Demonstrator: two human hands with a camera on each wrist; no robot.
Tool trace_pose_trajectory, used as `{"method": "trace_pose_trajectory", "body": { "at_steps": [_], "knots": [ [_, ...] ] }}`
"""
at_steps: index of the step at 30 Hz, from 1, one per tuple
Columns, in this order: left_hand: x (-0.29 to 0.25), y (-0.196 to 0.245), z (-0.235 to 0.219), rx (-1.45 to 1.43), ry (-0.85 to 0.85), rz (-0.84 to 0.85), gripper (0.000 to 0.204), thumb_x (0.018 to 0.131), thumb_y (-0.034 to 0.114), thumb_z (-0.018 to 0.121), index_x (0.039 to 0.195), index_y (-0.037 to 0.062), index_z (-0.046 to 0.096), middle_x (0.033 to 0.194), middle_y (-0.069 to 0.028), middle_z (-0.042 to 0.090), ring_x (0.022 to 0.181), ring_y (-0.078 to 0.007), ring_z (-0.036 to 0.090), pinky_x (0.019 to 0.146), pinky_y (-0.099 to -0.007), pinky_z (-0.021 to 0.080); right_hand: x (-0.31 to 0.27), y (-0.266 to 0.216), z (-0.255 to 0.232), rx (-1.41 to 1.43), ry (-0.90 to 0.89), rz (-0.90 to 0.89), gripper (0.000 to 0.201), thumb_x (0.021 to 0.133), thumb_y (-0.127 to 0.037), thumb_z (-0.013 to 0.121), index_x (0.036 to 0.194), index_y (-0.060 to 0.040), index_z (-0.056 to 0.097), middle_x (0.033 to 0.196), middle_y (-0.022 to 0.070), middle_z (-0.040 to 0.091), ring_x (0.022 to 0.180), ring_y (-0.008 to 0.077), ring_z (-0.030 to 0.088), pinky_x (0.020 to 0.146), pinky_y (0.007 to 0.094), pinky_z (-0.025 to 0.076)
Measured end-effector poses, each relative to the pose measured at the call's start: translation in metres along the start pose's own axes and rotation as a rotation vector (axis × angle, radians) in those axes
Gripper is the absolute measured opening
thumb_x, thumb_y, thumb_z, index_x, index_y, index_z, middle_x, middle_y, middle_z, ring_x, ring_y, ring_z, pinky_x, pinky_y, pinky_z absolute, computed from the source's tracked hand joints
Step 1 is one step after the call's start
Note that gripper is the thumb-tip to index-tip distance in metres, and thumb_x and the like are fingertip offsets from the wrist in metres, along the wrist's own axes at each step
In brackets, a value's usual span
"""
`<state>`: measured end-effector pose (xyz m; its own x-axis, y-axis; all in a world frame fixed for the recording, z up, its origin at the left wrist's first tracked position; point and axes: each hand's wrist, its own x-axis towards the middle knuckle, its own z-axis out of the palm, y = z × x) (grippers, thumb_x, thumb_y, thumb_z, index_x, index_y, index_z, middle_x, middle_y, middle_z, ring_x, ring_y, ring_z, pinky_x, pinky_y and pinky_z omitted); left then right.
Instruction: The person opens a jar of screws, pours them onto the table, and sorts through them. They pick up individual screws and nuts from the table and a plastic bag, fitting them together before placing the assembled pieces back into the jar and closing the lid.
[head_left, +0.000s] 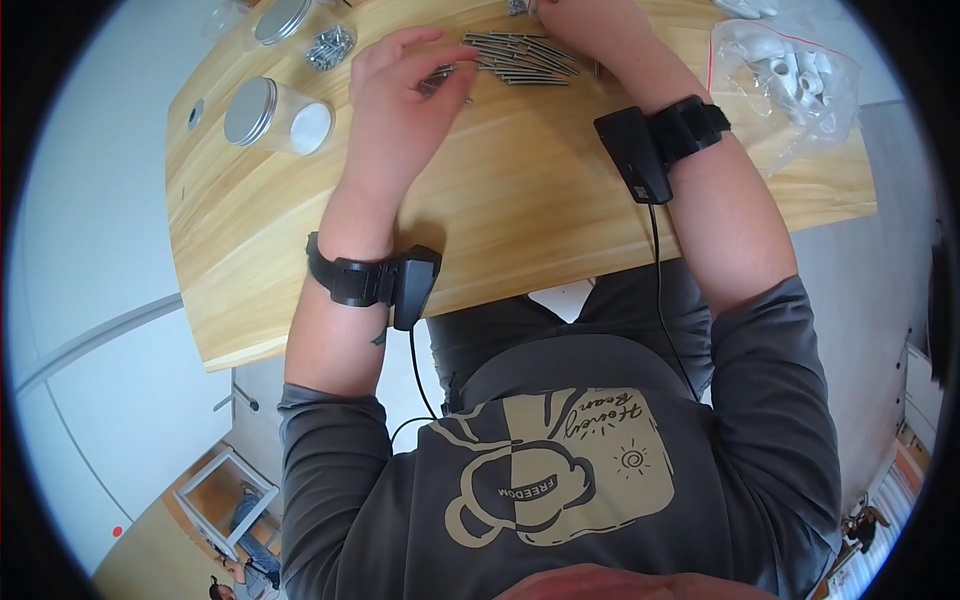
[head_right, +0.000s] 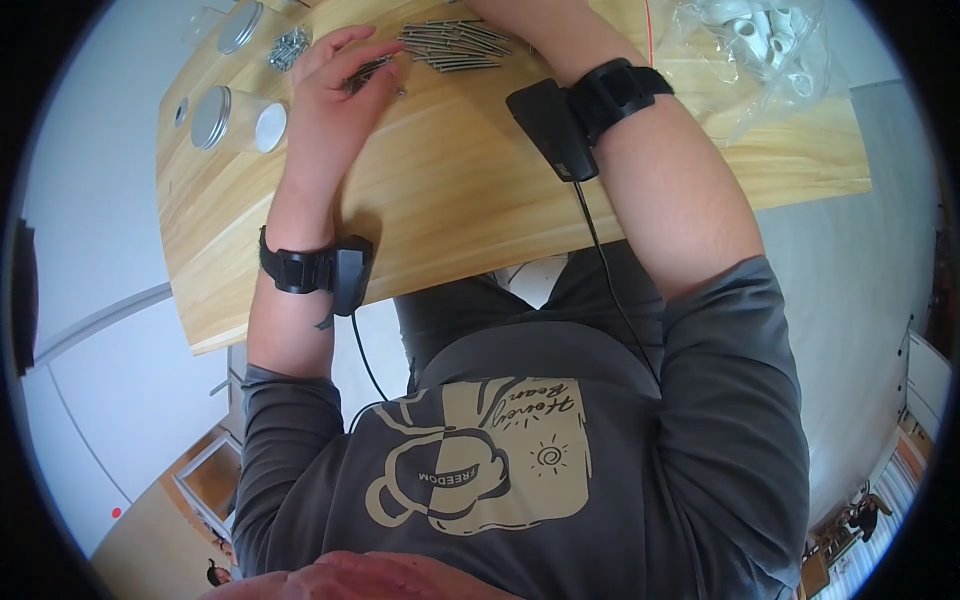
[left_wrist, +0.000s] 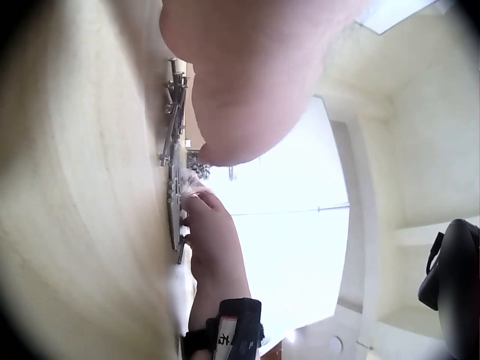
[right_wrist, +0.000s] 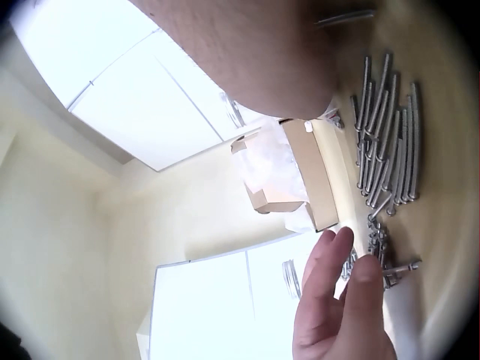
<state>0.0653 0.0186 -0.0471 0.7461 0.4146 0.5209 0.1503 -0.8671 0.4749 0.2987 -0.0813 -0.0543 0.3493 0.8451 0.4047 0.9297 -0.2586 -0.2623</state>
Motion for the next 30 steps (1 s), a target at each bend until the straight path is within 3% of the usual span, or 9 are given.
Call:
{"method": "trace_pose_trajectory", "body": {
  "at_steps": [1,2,4,8,10,14,17,19,30],
  "knots": [
    [-0.001,0.001,0.000,0.024,-0.027,0.094,0.023,0.086,0.020,0.076,0.108,0.0200,0.080,0.128,-0.0077,0.066,0.123,-0.0308,0.052,0.105,-0.0414,0.040,-0.003,-0.015,-0.012,0.104,0.004,0.270,0.023,0.088,-0.021,0.058,0.086,-0.0029,0.073,0.086,0.0235,0.070,0.084,0.0424,0.069,0.077,0.0504,0.055],
    [-0.002,0.002,0.000,0.024,-0.027,0.092,0.023,0.086,0.020,0.076,0.108,0.0200,0.080,0.128,-0.0077,0.066,0.123,-0.0308,0.052,0.105,-0.0414,0.040,-0.002,-0.016,-0.011,0.104,0.002,0.269,0.023,0.088,-0.021,0.058,0.086,-0.0029,0.073,0.086,0.0235,0.070,0.084,0.0424,0.069,0.077,0.0504,0.055],
    [-0.004,0.003,0.001,0.034,-0.195,0.097,0.030,0.090,0.015,0.073,0.120,0.0170,0.076,0.136,-0.0112,0.060,0.126,-0.0301,0.050,0.097,-0.0351,0.052,-0.001,-0.016,-0.010,0.124,-0.009,0.305,0.022,0.087,-0.020,0.059,0.086,-0.0035,0.072,0.086,0.0241,0.070,0.083,0.0425,0.068,0.075,0.0508,0.055],
    [-0.007,0.000,0.004,0.097,-0.193,0.110,0.032,0.092,0.016,0.071,0.124,0.0167,0.074,0.138,-0.0114,0.059,0.127,-0.0305,0.050,0.094,-0.0328,0.055,-0.001,-0.017,-0.013,0.154,0.008,0.274,0.020,0.086,-0.019,0.060,0.086,-0.0033,0.072,0.087,0.0249,0.070,0.082,0.0428,0.068,0.074,0.0507,0.054],
    [-0.008,-0.002,0.007,0.067,-0.164,0.071,0.029,0.089,0.023,0.071,0.118,0.0226,0.076,0.132,-0.0054,0.064,0.130,-0.0315,0.049,0.109,-0.0463,0.035,-0.001,-0.018,-0.013,0.177,-0.046,0.285,0.020,0.085,-0.019,0.060,0.087,-0.0025,0.072,0.086,0.0251,0.069,0.082,0.0430,0.068,0.074,0.0502,0.054],
    [-0.005,-0.003,0.006,0.073,-0.153,0.069,0.026,0.089,0.023,0.071,0.114,0.0206,0.076,0.131,-0.0048,0.065,0.129,-0.0312,0.050,0.109,-0.0461,0.035,-0.002,-0.026,-0.023,0.189,-0.118,0.323,0.019,0.084,-0.017,0.060,0.088,-0.0026,0.072,0.085,0.0249,0.069,0.082,0.0430,0.068,0.074,0.0498,0.053],
    [-0.004,-0.004,0.008,0.059,-0.117,0.030,0.022,0.088,0.022,0.071,0.109,0.0183,0.076,0.125,-0.0035,0.067,0.125,-0.0307,0.052,0.107,-0.0463,0.036,-0.004,-0.024,-0.022,0.237,-0.033,0.289,0.018,0.084,-0.016,0.059,0.086,-0.0030,0.072,0.084,0.0249,0.069,0.081,0.0433,0.067,0.073,0.0496,0.053],
    [-0.003,-0.006,0.008,0.112,-0.065,0.097,0.025,0.089,0.015,0.069,0.113,0.0107,0.075,0.121,-0.0096,0.068,0.118,-0.0328,0.057,0.101,-0.0405,0.046,-0.002,-0.022,-0.017,0.232,-0.062,0.288,0.019,0.085,-0.016,0.058,0.084,-0.0029,0.072,0.084,0.0255,0.068,0.081,0.0437,0.067,0.073,0.0505,0.053],
    [-0.006,-0.010,0.011,0.108,-0.064,0.057,0.023,0.087,0.015,0.069,0.107,0.0164,0.078,0.118,-0.0059,0.068,0.119,-0.0312,0.056,0.104,-0.0442,0.041,0.001,-0.016,-0.009,0.143,-0.015,0.284,0.025,0.087,-0.019,0.057,0.085,0.0014,0.072,0.084,0.0284,0.068,0.079,0.0459,0.067,0.074,0.0524,0.053]
  ]
}}
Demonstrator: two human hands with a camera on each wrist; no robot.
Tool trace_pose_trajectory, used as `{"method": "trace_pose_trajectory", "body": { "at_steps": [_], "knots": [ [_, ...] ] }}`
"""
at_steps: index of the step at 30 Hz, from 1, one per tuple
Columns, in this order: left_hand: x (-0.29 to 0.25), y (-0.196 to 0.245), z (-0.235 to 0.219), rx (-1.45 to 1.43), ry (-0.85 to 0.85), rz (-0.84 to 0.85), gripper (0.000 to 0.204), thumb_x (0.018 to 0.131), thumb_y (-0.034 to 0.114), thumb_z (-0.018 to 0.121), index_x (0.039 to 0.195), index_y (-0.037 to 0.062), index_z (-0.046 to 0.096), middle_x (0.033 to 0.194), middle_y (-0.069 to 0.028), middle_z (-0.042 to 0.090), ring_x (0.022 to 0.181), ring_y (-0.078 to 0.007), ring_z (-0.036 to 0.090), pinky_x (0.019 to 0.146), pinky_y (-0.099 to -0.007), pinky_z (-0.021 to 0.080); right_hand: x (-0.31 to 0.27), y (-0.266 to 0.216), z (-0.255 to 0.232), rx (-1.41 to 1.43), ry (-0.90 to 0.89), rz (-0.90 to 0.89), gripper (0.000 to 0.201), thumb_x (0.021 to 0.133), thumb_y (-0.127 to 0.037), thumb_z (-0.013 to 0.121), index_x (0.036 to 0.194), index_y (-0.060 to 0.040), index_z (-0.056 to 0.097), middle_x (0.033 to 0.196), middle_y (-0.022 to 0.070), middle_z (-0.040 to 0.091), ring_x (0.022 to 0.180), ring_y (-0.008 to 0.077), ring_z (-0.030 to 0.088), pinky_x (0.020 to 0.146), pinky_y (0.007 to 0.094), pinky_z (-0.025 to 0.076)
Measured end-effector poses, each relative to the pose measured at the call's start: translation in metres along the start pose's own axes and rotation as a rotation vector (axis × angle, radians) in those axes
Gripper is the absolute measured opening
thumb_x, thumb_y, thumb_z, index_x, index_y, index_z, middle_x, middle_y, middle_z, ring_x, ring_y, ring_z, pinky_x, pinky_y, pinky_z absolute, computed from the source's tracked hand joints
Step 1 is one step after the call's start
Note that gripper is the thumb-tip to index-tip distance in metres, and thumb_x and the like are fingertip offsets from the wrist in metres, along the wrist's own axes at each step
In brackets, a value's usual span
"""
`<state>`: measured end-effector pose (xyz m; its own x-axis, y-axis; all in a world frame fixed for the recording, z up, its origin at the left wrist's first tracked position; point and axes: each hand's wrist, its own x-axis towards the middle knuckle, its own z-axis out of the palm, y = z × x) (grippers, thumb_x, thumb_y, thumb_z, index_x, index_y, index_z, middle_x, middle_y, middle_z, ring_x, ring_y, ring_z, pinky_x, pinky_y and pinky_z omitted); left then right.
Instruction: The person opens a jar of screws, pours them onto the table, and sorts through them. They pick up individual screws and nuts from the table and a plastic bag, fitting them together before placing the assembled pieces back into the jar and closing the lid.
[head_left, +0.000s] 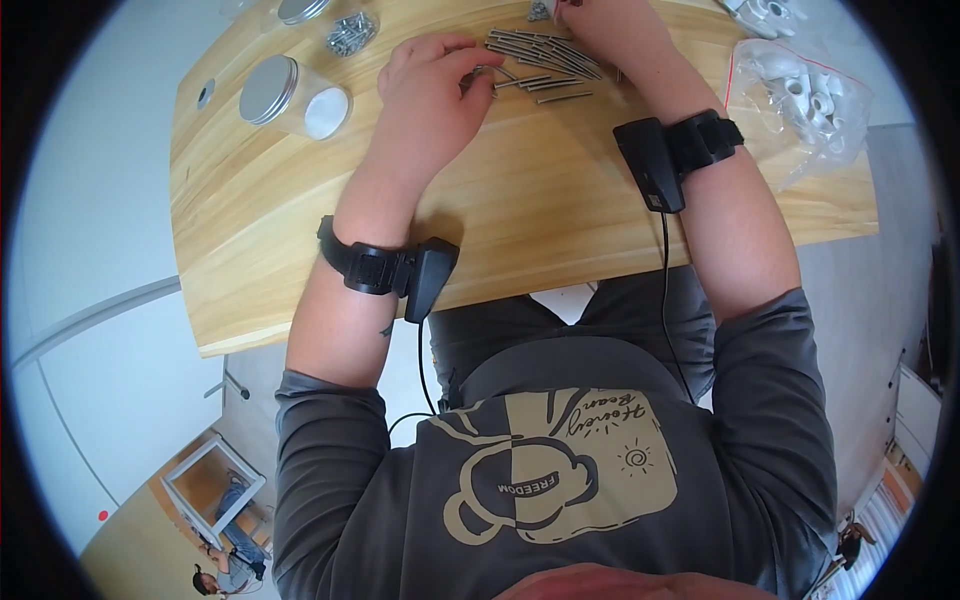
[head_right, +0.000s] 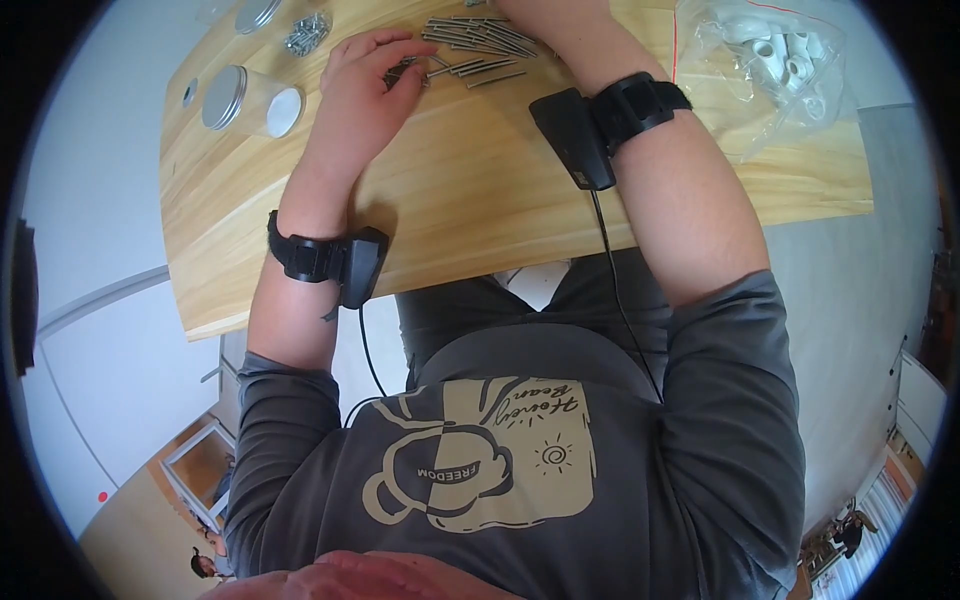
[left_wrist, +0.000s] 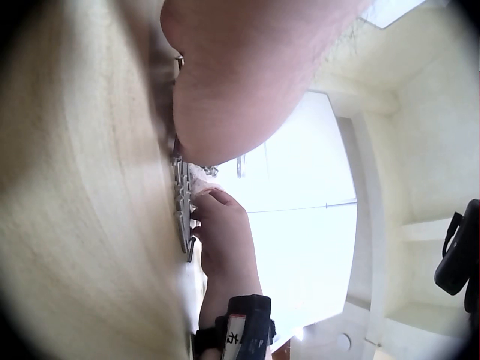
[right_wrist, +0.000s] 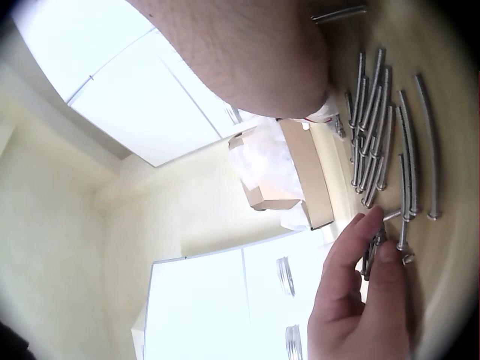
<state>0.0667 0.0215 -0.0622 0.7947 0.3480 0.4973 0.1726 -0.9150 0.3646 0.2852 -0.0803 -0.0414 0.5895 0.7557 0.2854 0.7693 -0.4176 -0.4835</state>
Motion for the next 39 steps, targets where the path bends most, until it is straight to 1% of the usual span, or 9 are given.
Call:
{"method": "trace_pose_trajectory", "body": {
  "at_steps": [1,10,17,20,23,25,29,37,39],
  "knots": [
    [-0.001,-0.002,0.002,-0.010,0.012,-0.009,0.020,0.086,0.019,0.071,0.104,0.0194,0.079,0.115,-0.0024,0.068,0.120,-0.0298,0.055,0.104,-0.0460,0.037,0.001,0.002,0.001,-0.016,0.003,-0.021,0.026,0.087,-0.019,0.057,0.085,0.0018,0.072,0.084,0.0287,0.067,0.078,0.0459,0.067,0.074,0.0526,0.053],
    [-0.002,0.002,-0.002,-0.021,-0.031,-0.045,0.018,0.084,0.017,0.072,0.101,0.0182,0.078,0.113,-0.0035,0.067,0.118,-0.0313,0.054,0.104,-0.0466,0.038,-0.001,0.002,0.002,-0.047,0.044,-0.043,0.021,0.086,-0.018,0.061,0.090,0.0011,0.071,0.087,0.0249,0.069,0.086,0.0436,0.067,0.078,0.0496,0.053],
    [-0.001,0.003,-0.002,-0.037,-0.020,-0.075,0.016,0.084,0.017,0.072,0.099,0.0174,0.078,0.113,-0.0035,0.068,0.118,-0.0319,0.055,0.103,-0.0462,0.038,-0.004,-0.004,-0.005,-0.008,0.058,-0.032,0.020,0.086,-0.018,0.062,0.089,-0.0001,0.071,0.087,0.0238,0.070,0.084,0.0423,0.067,0.076,0.0489,0.054],
    [0.000,0.005,-0.005,-0.037,-0.029,-0.082,0.014,0.084,0.017,0.072,0.096,0.0170,0.078,0.111,-0.0029,0.069,0.118,-0.0319,0.055,0.103,-0.0460,0.039,-0.004,-0.006,-0.008,-0.015,0.007,0.000,0.020,0.085,-0.018,0.062,0.088,-0.0012,0.072,0.088,0.0231,0.070,0.084,0.0416,0.068,0.075,0.0486,0.054],
    [0.001,0.006,-0.008,0.006,-0.054,-0.071,0.015,0.085,0.014,0.073,0.099,0.0097,0.077,0.112,-0.0073,0.070,0.115,-0.0323,0.057,0.101,-0.0408,0.046,-0.002,-0.008,-0.010,-0.014,-0.113,0.076,0.020,0.085,-0.019,0.063,0.087,-0.0018,0.072,0.088,0.0230,0.071,0.085,0.0413,0.068,0.075,0.0482,0.054],
    [0.001,0.007,-0.008,0.008,-0.062,-0.078,0.014,0.085,0.014,0.073,0.098,0.0096,0.077,0.111,-0.0068,0.070,0.115,-0.0323,0.057,0.102,-0.0411,0.045,-0.002,-0.001,-0.003,-0.023,0.018,-0.019,0.021,0.085,-0.019,0.063,0.087,-0.0013,0.072,0.086,0.0243,0.070,0.082,0.0425,0.068,0.075,0.0483,0.054],
    [0.001,0.008,-0.008,0.000,-0.054,-0.076,0.013,0.085,0.013,0.073,0.097,0.0096,0.077,0.111,-0.0069,0.070,0.115,-0.0324,0.057,0.102,-0.0411,0.045,-0.007,-0.008,-0.012,0.042,0.051,-0.023,0.021,0.085,-0.019,0.061,0.086,-0.0005,0.072,0.083,0.0258,0.069,0.080,0.0440,0.067,0.074,0.0493,0.054],
    [0.001,0.007,-0.008,-0.014,-0.064,-0.084,0.013,0.086,0.013,0.072,0.098,0.0082,0.075,0.109,-0.0083,0.070,0.113,-0.0337,0.058,0.101,-0.0419,0.045,0.001,0.000,-0.006,0.061,0.257,-0.066,0.021,0.086,-0.018,0.061,0.083,0.0011,0.070,0.082,0.0270,0.069,0.079,0.0453,0.067,0.073,0.0507,0.054],
    [0.001,0.007,-0.006,-0.017,-0.051,-0.080,0.013,0.087,0.013,0.072,0.098,0.0077,0.075,0.107,-0.0091,0.070,0.112,-0.0340,0.058,0.100,-0.0420,0.045,0.001,0.000,-0.007,0.066,0.200,-0.041,0.021,0.085,-0.018,0.062,0.083,0.0012,0.070,0.082,0.0268,0.069,0.078,0.0451,0.067,0.073,0.0502,0.054]
  ]
}}
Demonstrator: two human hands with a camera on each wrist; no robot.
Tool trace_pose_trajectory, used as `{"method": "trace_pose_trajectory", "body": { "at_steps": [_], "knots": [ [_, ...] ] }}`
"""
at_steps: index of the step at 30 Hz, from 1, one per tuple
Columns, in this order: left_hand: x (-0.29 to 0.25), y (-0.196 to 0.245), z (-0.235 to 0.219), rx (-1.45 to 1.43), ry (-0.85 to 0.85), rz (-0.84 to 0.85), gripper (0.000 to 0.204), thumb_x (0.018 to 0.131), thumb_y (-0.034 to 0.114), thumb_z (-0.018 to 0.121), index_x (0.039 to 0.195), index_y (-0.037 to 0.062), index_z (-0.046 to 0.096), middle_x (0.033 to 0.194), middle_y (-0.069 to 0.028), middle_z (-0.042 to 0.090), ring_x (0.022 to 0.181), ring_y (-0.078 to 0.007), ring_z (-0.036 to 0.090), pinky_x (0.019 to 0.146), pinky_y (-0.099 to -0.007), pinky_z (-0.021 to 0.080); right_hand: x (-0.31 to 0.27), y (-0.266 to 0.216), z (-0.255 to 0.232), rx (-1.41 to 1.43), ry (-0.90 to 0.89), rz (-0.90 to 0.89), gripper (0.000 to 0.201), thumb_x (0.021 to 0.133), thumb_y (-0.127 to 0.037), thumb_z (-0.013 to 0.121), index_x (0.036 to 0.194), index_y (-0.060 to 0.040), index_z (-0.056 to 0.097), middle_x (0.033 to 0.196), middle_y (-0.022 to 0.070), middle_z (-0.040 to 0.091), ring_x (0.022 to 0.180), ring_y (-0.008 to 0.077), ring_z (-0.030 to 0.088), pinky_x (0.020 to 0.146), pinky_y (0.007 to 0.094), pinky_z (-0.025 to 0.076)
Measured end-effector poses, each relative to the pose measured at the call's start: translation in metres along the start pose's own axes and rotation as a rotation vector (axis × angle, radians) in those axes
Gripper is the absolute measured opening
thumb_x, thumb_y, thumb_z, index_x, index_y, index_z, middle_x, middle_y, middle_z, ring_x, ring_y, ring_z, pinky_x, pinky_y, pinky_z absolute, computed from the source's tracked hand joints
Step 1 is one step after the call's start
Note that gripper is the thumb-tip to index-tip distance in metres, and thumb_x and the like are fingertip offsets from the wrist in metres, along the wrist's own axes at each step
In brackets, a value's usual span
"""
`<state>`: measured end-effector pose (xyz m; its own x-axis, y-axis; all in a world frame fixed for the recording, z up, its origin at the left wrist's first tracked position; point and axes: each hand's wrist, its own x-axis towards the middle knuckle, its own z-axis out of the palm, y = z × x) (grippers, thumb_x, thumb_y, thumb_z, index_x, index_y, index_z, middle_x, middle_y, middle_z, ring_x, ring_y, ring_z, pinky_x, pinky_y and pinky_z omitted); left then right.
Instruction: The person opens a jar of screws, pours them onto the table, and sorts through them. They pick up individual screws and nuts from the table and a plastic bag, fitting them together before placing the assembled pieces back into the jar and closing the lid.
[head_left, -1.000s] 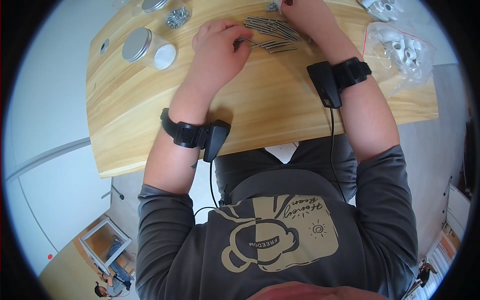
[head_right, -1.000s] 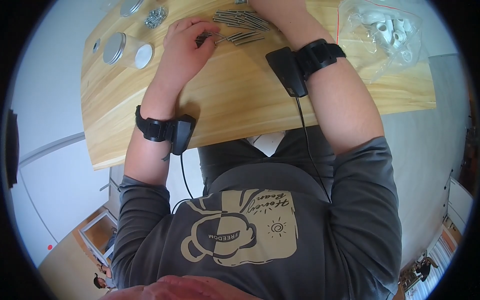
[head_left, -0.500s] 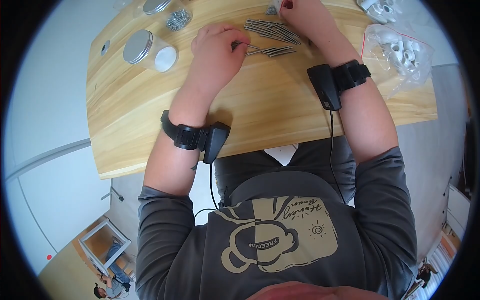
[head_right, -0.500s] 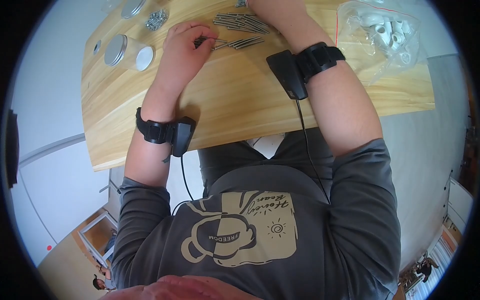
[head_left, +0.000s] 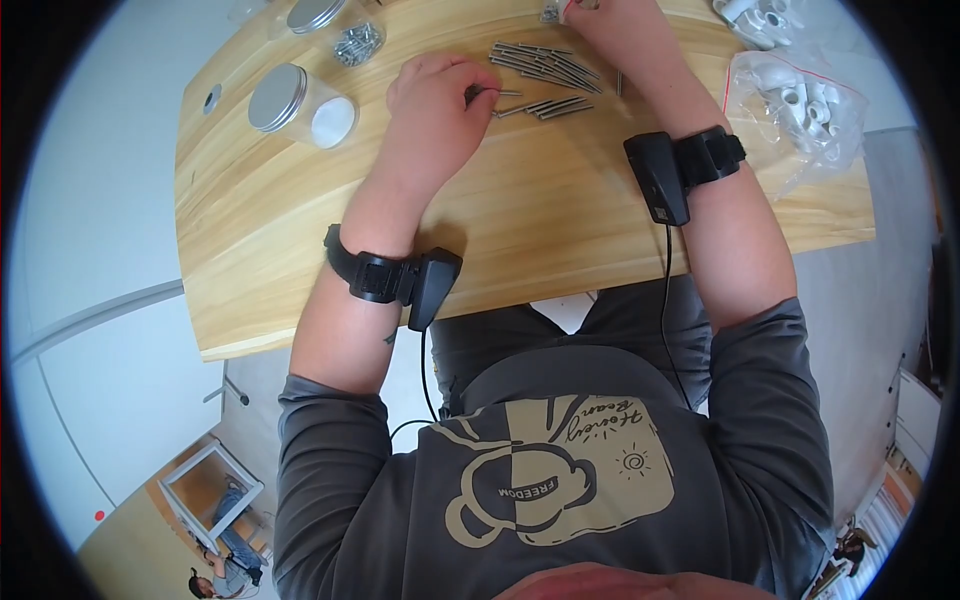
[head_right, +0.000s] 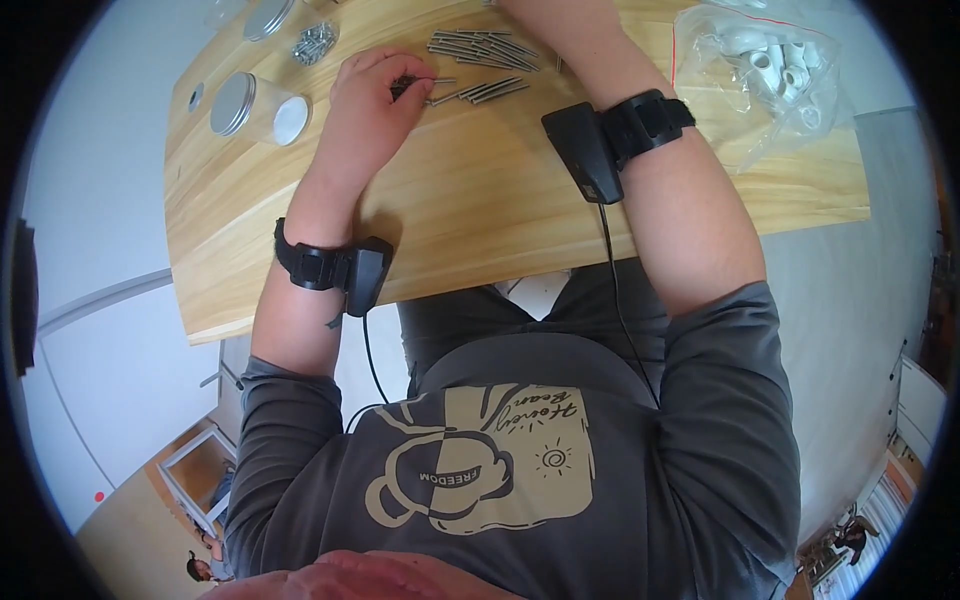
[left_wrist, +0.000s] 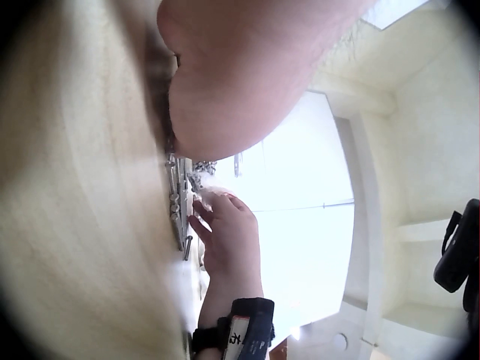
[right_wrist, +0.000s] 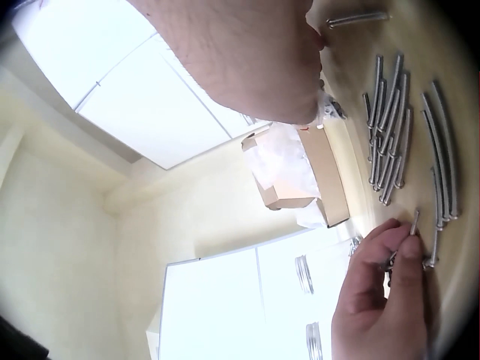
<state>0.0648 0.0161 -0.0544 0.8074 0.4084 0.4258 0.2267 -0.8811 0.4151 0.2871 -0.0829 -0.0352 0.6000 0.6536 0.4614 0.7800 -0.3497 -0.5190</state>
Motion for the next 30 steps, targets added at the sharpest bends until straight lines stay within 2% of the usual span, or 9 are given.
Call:
{"method": "trace_pose_trajectory", "body": {
  "at_steps": [1,5,8,10,20,23,28,30],
  "knots": [
    [0.000,0.000,0.000,-0.003,0.014,0.004,0.013,0.087,0.013,0.071,0.098,0.0071,0.074,0.106,-0.0100,0.070,0.111,-0.0343,0.058,0.099,-0.0422,0.045,0.000,0.000,-0.001,0.003,-0.056,0.026,0.020,0.084,-0.018,0.063,0.083,0.0013,0.070,0.081,0.0266,0.068,0.078,0.0450,0.067,0.072,0.0498,0.055],
    [0.003,0.001,-0.002,-0.035,-0.003,0.007,0.014,0.089,0.013,0.070,0.101,0.0063,0.073,0.104,-0.0116,0.069,0.108,-0.0341,0.058,0.096,-0.0422,0.046,-0.001,0.006,0.005,-0.014,-0.037,-0.024,0.020,0.082,-0.017,0.065,0.082,0.0020,0.070,0.081,0.0264,0.068,0.077,0.0437,0.068,0.071,0.0483,0.055],
    [0.004,0.003,-0.003,-0.087,0.024,0.012,0.015,0.092,0.015,0.068,0.104,0.0053,0.072,0.102,-0.0128,0.068,0.105,-0.0335,0.058,0.094,-0.0422,0.047,-0.001,0.004,-0.001,0.008,-0.127,0.001,0.018,0.080,-0.015,0.065,0.081,0.0015,0.072,0.081,0.0262,0.069,0.076,0.0423,0.069,0.071,0.0467,0.055],
    [0.005,0.003,-0.004,-0.101,0.065,0.026,0.016,0.095,0.016,0.067,0.106,0.0048,0.071,0.102,-0.0133,0.068,0.104,-0.0331,0.058,0.093,-0.0413,0.047,-0.002,0.000,-0.010,0.083,-0.244,0.090,0.016,0.079,-0.014,0.066,0.079,0.0000,0.075,0.081,0.0256,0.070,0.075,0.0415,0.069,0.071,0.0457,0.056],
    [0.004,0.007,-0.007,-0.165,0.078,-0.049,0.019,0.098,0.018,0.066,0.110,0.0041,0.069,0.104,-0.0138,0.067,0.102,-0.0299,0.060,0.089,-0.0376,0.049,0.000,0.004,-0.011,-0.035,-0.249,0.051,0.015,0.077,-0.011,0.068,0.084,-0.0011,0.077,0.081,0.0253,0.070,0.076,0.0402,0.069,0.073,0.0454,0.056],
    [0.004,0.008,-0.006,-0.179,0.082,-0.057,0.019,0.098,0.018,0.067,0.111,0.0043,0.068,0.104,-0.0142,0.067,0.100,-0.0286,0.061,0.087,-0.0366,0.050,-0.001,0.007,-0.011,0.049,-0.270,-0.003,0.016,0.079,-0.013,0.067,0.084,-0.0003,0.076,0.081,0.0253,0.070,0.076,0.0409,0.069,0.073,0.0458,0.056],
    [0.004,0.008,-0.007,-0.181,0.083,-0.057,0.019,0.098,0.018,0.067,0.112,0.0048,0.068,0.103,-0.0145,0.066,0.099,-0.0282,0.060,0.087,-0.0360,0.050,-0.001,-0.004,-0.011,-0.053,-0.231,0.074,0.023,0.086,-0.020,0.064,0.084,0.0004,0.074,0.080,0.0271,0.069,0.076,0.0436,0.068,0.072,0.0472,0.056],
    [0.003,0.010,-0.008,-0.185,0.084,-0.063,0.019,0.098,0.018,0.066,0.112,0.0046,0.068,0.102,-0.0137,0.067,0.099,-0.0271,0.061,0.087,-0.0350,0.050,-0.001,0.003,-0.005,-0.060,-0.178,0.032,0.024,0.087,-0.021,0.063,0.085,0.0007,0.074,0.082,0.0277,0.069,0.078,0.0440,0.068,0.073,0.0477,0.055]
  ]
}}
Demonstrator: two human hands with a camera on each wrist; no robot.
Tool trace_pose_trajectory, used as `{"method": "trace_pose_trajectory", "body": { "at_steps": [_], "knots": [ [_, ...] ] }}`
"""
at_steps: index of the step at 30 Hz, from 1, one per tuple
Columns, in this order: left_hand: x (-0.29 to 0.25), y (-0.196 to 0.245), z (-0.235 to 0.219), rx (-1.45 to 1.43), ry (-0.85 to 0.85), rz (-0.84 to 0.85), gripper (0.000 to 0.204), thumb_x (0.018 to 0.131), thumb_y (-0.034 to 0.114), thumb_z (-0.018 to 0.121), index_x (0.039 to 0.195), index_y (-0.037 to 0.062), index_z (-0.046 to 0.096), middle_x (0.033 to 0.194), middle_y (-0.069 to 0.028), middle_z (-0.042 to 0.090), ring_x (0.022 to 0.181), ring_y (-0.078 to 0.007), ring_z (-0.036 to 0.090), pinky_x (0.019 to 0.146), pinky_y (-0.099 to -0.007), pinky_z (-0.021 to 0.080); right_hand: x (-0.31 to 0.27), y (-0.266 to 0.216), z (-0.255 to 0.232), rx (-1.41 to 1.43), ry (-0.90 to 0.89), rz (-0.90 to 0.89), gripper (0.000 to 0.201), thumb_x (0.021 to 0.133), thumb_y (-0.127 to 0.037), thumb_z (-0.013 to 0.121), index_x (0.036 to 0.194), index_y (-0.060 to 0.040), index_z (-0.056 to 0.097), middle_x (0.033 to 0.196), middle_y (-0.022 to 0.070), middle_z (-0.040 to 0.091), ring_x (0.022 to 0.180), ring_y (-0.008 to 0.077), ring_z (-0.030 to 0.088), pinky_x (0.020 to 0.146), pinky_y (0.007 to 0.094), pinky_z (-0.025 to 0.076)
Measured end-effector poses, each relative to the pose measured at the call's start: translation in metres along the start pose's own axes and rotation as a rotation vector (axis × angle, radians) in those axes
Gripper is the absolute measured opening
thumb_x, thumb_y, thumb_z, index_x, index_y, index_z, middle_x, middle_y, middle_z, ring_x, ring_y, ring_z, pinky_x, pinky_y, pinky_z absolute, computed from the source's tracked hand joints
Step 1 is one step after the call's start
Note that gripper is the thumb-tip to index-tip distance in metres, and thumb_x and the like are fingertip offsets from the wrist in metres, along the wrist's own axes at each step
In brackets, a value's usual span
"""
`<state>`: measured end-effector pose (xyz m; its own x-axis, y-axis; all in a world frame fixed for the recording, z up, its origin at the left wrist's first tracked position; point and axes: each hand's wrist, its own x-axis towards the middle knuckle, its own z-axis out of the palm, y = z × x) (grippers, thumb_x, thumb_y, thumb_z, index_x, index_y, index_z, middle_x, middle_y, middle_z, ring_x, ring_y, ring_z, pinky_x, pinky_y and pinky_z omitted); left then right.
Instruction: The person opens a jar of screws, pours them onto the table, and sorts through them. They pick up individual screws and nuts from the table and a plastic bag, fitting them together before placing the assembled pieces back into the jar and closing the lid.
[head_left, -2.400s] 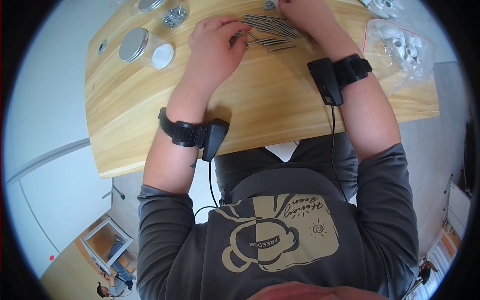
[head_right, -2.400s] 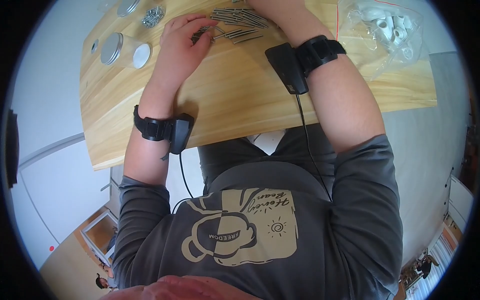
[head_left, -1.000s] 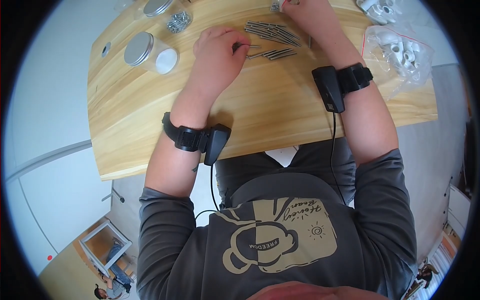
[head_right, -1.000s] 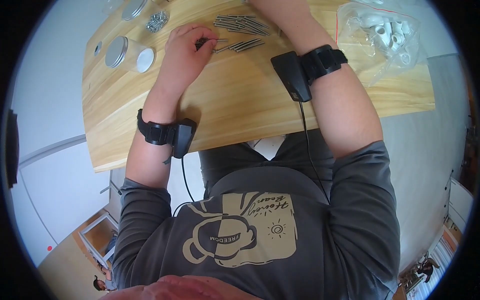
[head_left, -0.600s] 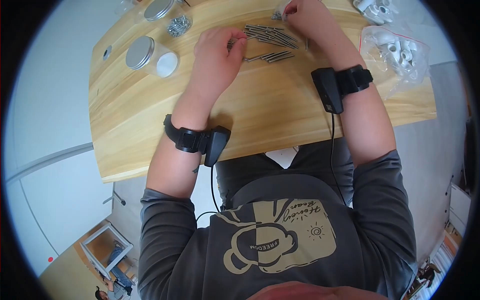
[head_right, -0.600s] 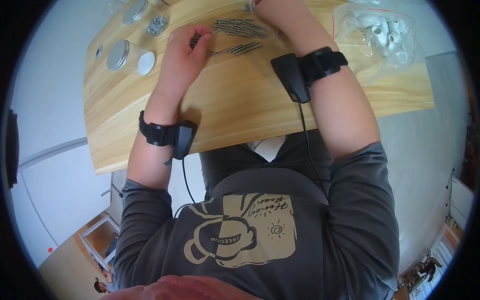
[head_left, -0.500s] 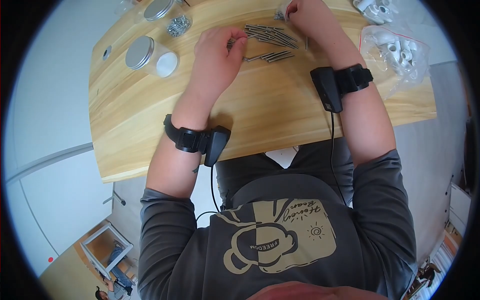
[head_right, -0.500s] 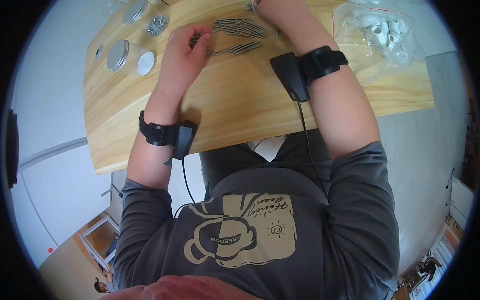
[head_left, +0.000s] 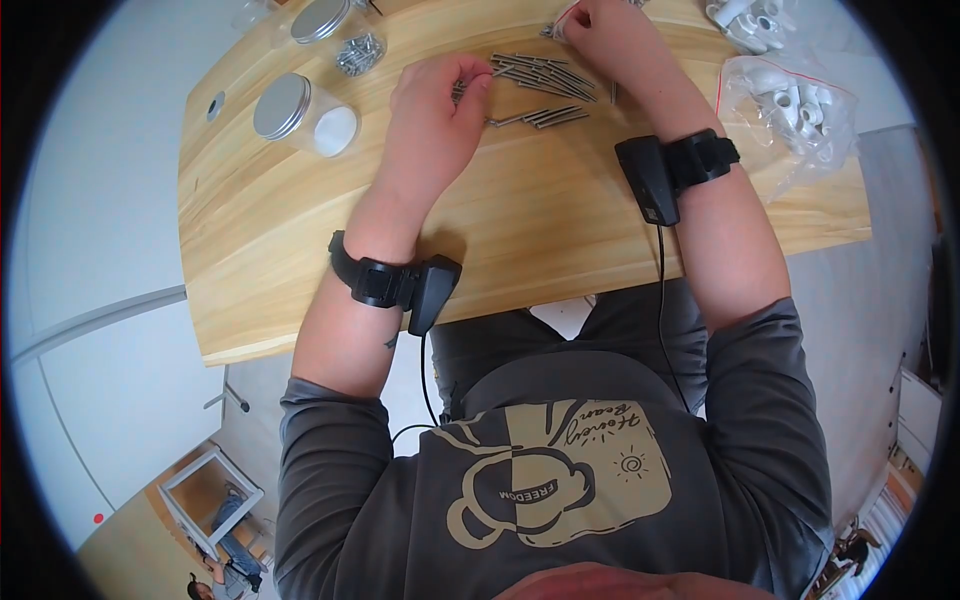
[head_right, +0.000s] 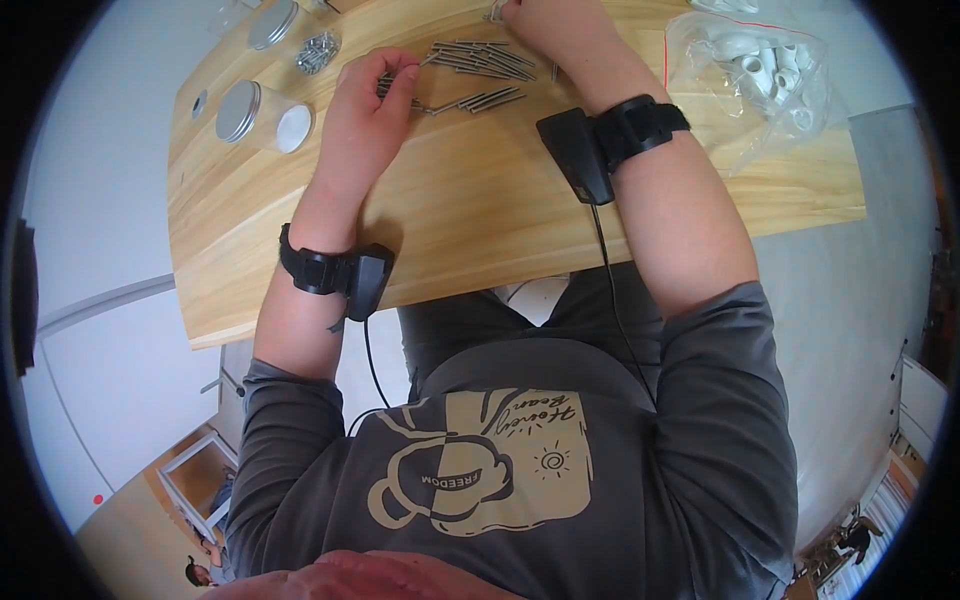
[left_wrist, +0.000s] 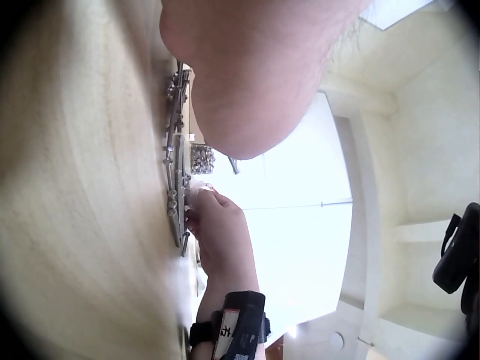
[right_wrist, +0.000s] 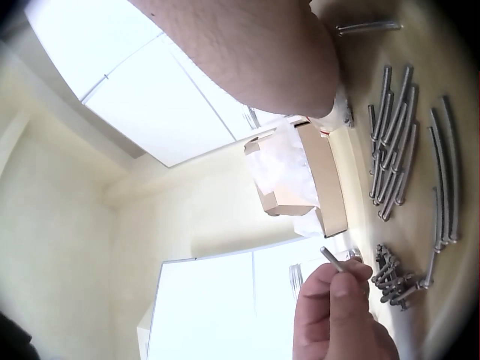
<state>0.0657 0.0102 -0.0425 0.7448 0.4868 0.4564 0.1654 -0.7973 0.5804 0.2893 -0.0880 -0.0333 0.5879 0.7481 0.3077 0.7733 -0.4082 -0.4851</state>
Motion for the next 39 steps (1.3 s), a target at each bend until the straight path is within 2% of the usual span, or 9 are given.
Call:
{"method": "trace_pose_trajectory", "body": {
  "at_steps": [5,7,11,13,17,19,32,34,39],
  "knots": [
    [0.002,-0.003,0.001,-0.120,-0.036,-0.073,0.018,0.102,0.015,0.061,0.114,0.0031,0.063,0.100,-0.0094,0.070,0.096,-0.0195,0.064,0.086,-0.0298,0.049,-0.003,-0.012,-0.013,0.142,-0.041,0.029,0.024,0.089,-0.020,0.062,0.090,0.0017,0.073,0.084,0.0260,0.070,0.081,0.0437,0.068,0.077,0.0485,0.055],
    [0.001,0.002,0.000,-0.364,-0.092,-0.252,0.017,0.105,0.012,0.055,0.117,0.0013,0.059,0.099,-0.0061,0.072,0.095,-0.0130,0.064,0.087,-0.0261,0.049,0.001,0.001,0.003,0.091,0.401,-0.312,0.019,0.087,-0.016,0.066,0.093,0.0009,0.073,0.083,0.0216,0.071,0.079,0.0435,0.068,0.075,0.0479,0.055],
    [0.002,0.002,-0.001,-0.434,-0.045,-0.207,0.016,0.107,0.010,0.052,0.118,0.0002,0.056,0.100,-0.0051,0.072,0.095,-0.0103,0.063,0.087,-0.0250,0.049,-0.004,-0.016,-0.018,0.168,0.500,-0.470,0.014,0.087,-0.014,0.070,0.091,-0.0012,0.074,0.081,0.0136,0.070,0.074,0.0318,0.068,0.071,0.0386,0.055],
    [0.001,0.002,-0.001,-0.438,-0.063,-0.168,0.014,0.107,0.009,0.052,0.117,-0.0001,0.056,0.101,-0.0055,0.072,0.097,-0.0104,0.063,0.088,-0.0251,0.049,-0.011,-0.035,-0.031,0.498,0.102,-0.038,0.014,0.093,-0.015,0.070,0.090,-0.0020,0.074,0.079,0.0063,0.066,0.069,0.0168,0.061,0.067,0.0285,0.050],
    [0.001,0.004,-0.001,-0.454,-0.054,-0.156,0.018,0.106,0.008,0.053,0.121,-0.0001,0.056,0.106,-0.0072,0.074,0.100,-0.0099,0.064,0.089,-0.0246,0.049,-0.020,-0.038,-0.010,0.774,-0.031,-0.048,0.026,0.101,-0.022,0.064,0.090,-0.0011,0.073,0.074,0.0012,0.062,0.067,0.0084,0.053,0.065,0.0243,0.045],
    [0.002,0.008,0.000,-0.542,0.065,-0.138,0.022,0.100,0.006,0.058,0.122,0.0003,0.061,0.102,-0.0054,0.077,0.085,-0.0127,0.066,0.077,-0.0259,0.052,-0.017,-0.032,0.000,0.968,-0.197,-0.058,0.018,0.100,-0.012,0.064,0.112,0.0002,0.071,0.095,0.0043,0.073,0.083,0.0092,0.064,0.074,0.0230,0.052],
    [0.001,0.005,-0.004,-0.489,0.026,-0.182,0.026,0.107,0.012,0.052,0.126,-0.0025,0.062,0.105,-0.0059,0.075,0.101,-0.0106,0.065,0.093,-0.0247,0.048,-0.024,-0.038,0.004,1.000,-0.278,-0.043,0.017,0.096,-0.005,0.067,0.112,-0.0005,0.072,0.096,0.0034,0.073,0.087,0.0098,0.067,0.080,0.0233,0.054],
    [0.001,0.002,0.000,-0.515,0.087,-0.108,0.024,0.102,0.006,0.052,0.123,0.0014,0.063,0.097,-0.0016,0.076,0.073,-0.0070,0.058,0.066,-0.0232,0.048,-0.024,-0.037,0.005,0.995,-0.283,-0.065,0.017,0.096,-0.005,0.068,0.112,-0.0005,0.073,0.095,0.0033,0.073,0.086,0.0095,0.066,0.078,0.0230,0.053],
    [0.001,0.003,-0.002,-0.524,0.063,-0.144,0.023,0.103,0.006,0.051,0.122,0.0011,0.061,0.098,-0.0026,0.075,0.076,-0.0069,0.059,0.067,-0.0231,0.048,-0.028,-0.045,0.003,1.009,-0.256,-0.061,0.017,0.095,-0.005,0.070,0.111,-0.0010,0.073,0.095,0.0031,0.073,0.085,0.0089,0.066,0.077,0.0222,0.053]
  ]
}}
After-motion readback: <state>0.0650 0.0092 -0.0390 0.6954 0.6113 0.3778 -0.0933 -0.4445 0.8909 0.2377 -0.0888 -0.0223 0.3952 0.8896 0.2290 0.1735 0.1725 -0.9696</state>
